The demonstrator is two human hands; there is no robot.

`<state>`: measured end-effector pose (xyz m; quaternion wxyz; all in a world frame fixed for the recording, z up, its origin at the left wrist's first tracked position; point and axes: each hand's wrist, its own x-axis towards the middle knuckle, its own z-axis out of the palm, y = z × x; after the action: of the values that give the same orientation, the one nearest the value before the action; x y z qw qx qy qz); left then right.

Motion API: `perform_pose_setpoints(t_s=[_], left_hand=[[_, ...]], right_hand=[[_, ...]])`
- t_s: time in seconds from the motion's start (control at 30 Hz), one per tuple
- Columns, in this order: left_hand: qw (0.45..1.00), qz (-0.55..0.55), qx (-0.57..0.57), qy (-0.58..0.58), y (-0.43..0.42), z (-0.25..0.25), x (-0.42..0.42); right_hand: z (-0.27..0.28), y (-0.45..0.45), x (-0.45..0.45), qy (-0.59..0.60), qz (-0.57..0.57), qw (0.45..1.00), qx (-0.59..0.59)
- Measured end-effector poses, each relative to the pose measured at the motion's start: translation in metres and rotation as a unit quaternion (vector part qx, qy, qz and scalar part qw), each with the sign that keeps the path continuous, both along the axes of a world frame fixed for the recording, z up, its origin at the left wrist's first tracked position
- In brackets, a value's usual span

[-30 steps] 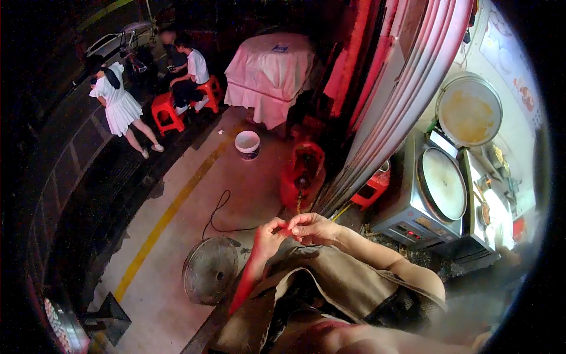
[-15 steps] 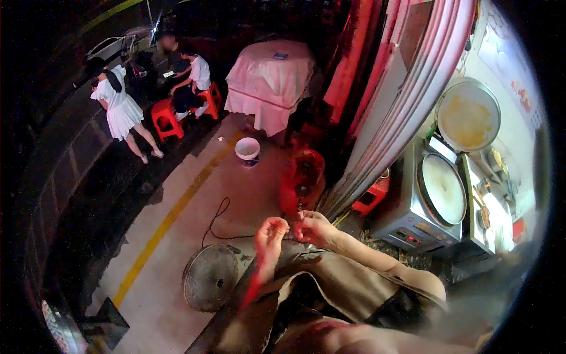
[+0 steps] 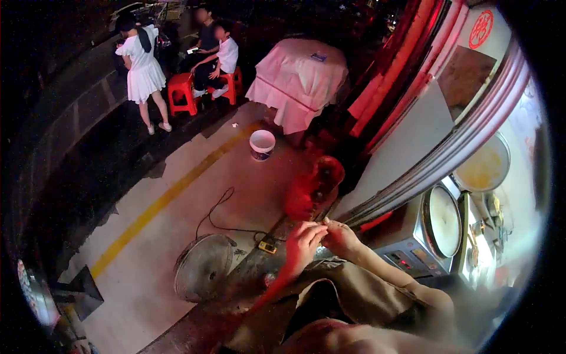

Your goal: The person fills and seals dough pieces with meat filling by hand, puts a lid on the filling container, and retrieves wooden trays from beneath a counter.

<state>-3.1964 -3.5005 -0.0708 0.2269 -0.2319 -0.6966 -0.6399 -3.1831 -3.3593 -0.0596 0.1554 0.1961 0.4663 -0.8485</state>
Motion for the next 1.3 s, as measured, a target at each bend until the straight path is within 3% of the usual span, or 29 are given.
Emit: perform_pose_setpoints(t_s=[0.03, 0.13, 0.23, 0.43, 0.53, 0.57, 0.67, 0.73, 0.8, 0.87, 0.9, 0.93, 1.03, 1.07, 1.1, 1.13, 1.17, 1.2, 1.27, 1.3], left_hand=[[1.0, 0.001, 0.001, -0.001, 0.0, -0.002, -0.001], [0.997, 0.046, -0.048, 0.034, 0.002, 0.001, 0.002], [0.974, 0.158, -0.145, 0.074, 0.005, 0.009, 0.003], [0.942, 0.217, -0.227, 0.117, 0.018, 0.007, 0.014], [0.93, 0.231, -0.257, 0.123, 0.034, -0.006, 0.025], [0.929, 0.238, -0.256, 0.12, 0.038, -0.006, 0.031], [0.933, 0.237, -0.253, 0.094, 0.054, -0.003, 0.051], [0.933, 0.244, -0.255, 0.064, 0.068, -0.012, 0.065], [0.923, 0.275, -0.266, 0.036, 0.086, -0.006, 0.092], [0.921, 0.28, -0.269, -0.021, 0.106, -0.012, 0.121], [0.91, 0.305, -0.276, -0.057, 0.121, -0.019, 0.14], [0.896, 0.328, -0.285, -0.093, 0.136, -0.031, 0.161], [0.864, 0.382, -0.255, -0.208, 0.177, -0.072, 0.24], [0.854, 0.4, -0.223, -0.246, 0.193, -0.097, 0.269], [0.859, 0.384, -0.131, -0.312, 0.204, -0.104, 0.301], [0.857, 0.362, -0.037, -0.363, 0.213, -0.106, 0.329], [0.814, 0.381, 0.103, -0.425, 0.222, -0.103, 0.354], [0.806, 0.382, 0.102, -0.44, 0.229, -0.108, 0.377], [0.65, 0.459, 0.398, -0.456, 0.251, -0.119, 0.41], [0.595, 0.48, 0.437, -0.473, 0.25, -0.113, 0.419]], right_hand=[[-0.001, -0.002, -0.001, -0.016, -0.039, 0.999, -0.029], [0.007, -0.004, 0.0, -0.022, -0.006, 0.997, -0.076], [-0.002, -0.003, 0.003, -0.078, -0.017, 0.991, -0.108], [0.008, 0.001, 0.005, -0.085, -0.019, 0.986, -0.144], [-0.005, 0.031, 0.01, -0.085, 0.075, 0.982, -0.152], [0.024, 0.03, 0.02, -0.087, 0.082, 0.987, -0.111], [0.004, 0.056, 0.024, -0.079, 0.157, 0.98, -0.097], [0.033, 0.066, 0.037, -0.078, 0.187, 0.979, -0.027], [0.0, 0.096, 0.041, -0.11, 0.255, 0.96, -0.019], [0.002, 0.113, 0.055, -0.078, 0.288, 0.951, 0.078], [-0.015, 0.133, 0.057, -0.113, 0.385, 0.912, 0.087], [-0.036, 0.146, 0.065, -0.034, 0.427, 0.892, 0.144], [-0.09, 0.165, 0.093, -0.066, 0.594, 0.773, 0.215], [-0.118, 0.17, 0.106, -0.085, 0.656, 0.721, 0.206], [-0.107, 0.157, 0.129, -0.069, 0.704, 0.679, 0.193], [-0.15, 0.165, 0.143, -0.035, 0.762, 0.619, 0.189], [-0.154, 0.158, 0.165, -0.075, 0.792, 0.584, 0.162], [-0.15, 0.145, 0.183, -0.11, 0.817, 0.55, 0.137], [-0.142, 0.126, 0.212, -0.038, 0.824, 0.563, 0.043], [-0.156, 0.116, 0.227, -0.051, 0.824, 0.563, 0.024]])
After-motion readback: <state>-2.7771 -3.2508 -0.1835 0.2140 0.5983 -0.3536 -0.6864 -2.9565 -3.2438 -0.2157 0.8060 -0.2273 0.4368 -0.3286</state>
